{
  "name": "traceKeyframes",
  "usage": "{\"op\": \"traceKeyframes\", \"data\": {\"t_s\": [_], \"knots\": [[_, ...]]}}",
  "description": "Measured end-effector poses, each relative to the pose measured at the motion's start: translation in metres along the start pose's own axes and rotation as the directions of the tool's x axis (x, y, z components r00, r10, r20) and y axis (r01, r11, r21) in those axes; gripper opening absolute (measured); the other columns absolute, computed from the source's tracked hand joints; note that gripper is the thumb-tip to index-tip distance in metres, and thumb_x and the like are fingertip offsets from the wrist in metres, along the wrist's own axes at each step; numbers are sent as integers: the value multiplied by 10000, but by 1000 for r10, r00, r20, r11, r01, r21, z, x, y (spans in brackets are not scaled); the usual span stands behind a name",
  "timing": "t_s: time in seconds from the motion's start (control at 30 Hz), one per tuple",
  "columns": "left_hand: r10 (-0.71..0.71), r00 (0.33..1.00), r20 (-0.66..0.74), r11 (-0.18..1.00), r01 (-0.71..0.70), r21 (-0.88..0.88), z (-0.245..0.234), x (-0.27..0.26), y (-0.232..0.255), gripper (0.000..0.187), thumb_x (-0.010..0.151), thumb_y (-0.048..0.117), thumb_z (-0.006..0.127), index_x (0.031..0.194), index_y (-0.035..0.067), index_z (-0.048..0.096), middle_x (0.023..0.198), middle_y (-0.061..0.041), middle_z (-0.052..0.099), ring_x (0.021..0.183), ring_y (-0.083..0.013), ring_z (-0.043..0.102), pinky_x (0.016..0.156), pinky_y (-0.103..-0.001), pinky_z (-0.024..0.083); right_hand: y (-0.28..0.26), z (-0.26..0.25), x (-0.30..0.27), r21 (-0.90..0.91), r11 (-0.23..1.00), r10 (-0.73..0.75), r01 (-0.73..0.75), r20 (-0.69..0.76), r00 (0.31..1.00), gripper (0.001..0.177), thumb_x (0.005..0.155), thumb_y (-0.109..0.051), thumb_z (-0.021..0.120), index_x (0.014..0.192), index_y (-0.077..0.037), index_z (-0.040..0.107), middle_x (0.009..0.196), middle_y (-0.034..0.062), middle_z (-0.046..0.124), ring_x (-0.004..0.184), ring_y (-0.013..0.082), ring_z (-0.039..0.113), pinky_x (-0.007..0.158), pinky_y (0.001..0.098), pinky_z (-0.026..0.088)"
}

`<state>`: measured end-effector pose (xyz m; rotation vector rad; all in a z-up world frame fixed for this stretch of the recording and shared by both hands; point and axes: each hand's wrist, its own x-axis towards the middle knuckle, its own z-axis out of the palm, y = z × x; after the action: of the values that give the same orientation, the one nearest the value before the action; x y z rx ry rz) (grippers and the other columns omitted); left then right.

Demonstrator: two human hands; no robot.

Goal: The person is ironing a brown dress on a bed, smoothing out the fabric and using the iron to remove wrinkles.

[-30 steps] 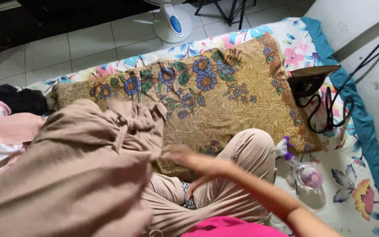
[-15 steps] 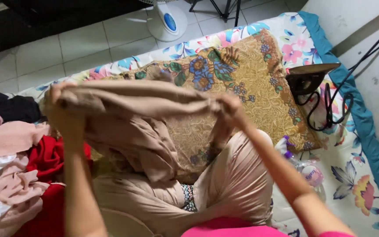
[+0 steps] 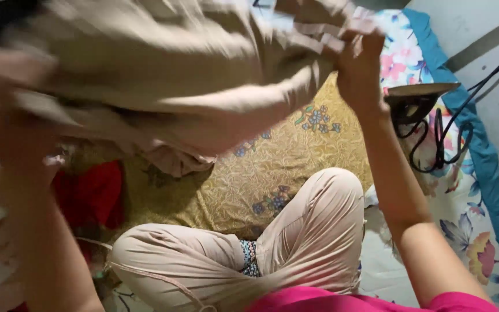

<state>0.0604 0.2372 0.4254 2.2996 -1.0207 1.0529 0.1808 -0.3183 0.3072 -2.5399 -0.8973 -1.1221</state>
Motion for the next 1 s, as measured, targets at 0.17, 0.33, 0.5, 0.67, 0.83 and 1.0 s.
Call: {"op": "traceKeyframes", "data": {"t_s": [0.17, 0.33, 0.5, 0.67, 0.83, 1.0], "knots": [[-332, 847, 415, 890, 135, 436, 127, -181, 55, 756, 742, 121, 889, 1381, 272, 516, 1456, -135, 426, 1290, -359, 395, 1080, -598, 325, -31, 48, -129, -197, 973, -47, 117, 331, 943, 190, 918, -95, 564, 1067, -199, 618, 1079, -6, 489, 1026, 217, 411, 944, 339, 336], [-695, 86, 714, 683, 390, 618, 194, -312, 114, 857, 597, 621, 879, 1347, 608, 464, 1737, 103, -92, 1597, -212, -23, 1166, -779, 69, -27, 68, -217, 553, 812, -101, -188, 450, 887, 500, 849, -571, 716, 1265, -295, 718, 1344, 214, 565, 1245, 477, 554, 1030, 538, 437], [-851, 381, 361, 501, 794, 345, 243, -268, 186, 350, 865, 528, 776, 1013, 246, 631, 1044, -36, 594, 1071, -276, 617, 948, -429, 494, 36, 126, -263, 219, 553, 633, -804, 516, 576, 671, 913, -495, 822, 1431, -137, 590, 1237, 222, 506, 1191, 408, 560, 991, 472, 450], [-715, -277, 642, 98, 869, 485, 311, -275, 254, 907, 744, 1017, 407, 865, 192, 764, 835, -97, 772, 1049, -333, 728, 923, -459, 551, 37, 179, -290, 196, 172, 772, -966, 582, 255, 707, 915, -420, 834, 1456, -110, 501, 1104, 225, 578, 931, 386, 644, 709, 481, 535], [-752, -302, 586, -121, 937, 327, 329, -278, 270, 712, 749, 848, 676, 1042, 210, 791, 1030, -125, 780, 1137, -350, 698, 990, -480, 533, 51, 198, -300, 278, -91, 717, -956, 685, 131, 270, 927, -280, 806, 1119, -133, 685, 840, 93, 694, 625, 184, 696, 460, 364, 619], [-977, 48, 206, 48, 999, -2, 311, -252, 248, 130, 829, 252, 754, 765, 138, 759, 829, -120, 712, 898, -319, 724, 821, -404, 563, 57, 158, -262, 609, -329, 847, -721, 528, 60, 140, 891, -140, 728, 976, -115, 620, 808, 74, 633, 616, 225, 717, 507, 351, 630]]}}
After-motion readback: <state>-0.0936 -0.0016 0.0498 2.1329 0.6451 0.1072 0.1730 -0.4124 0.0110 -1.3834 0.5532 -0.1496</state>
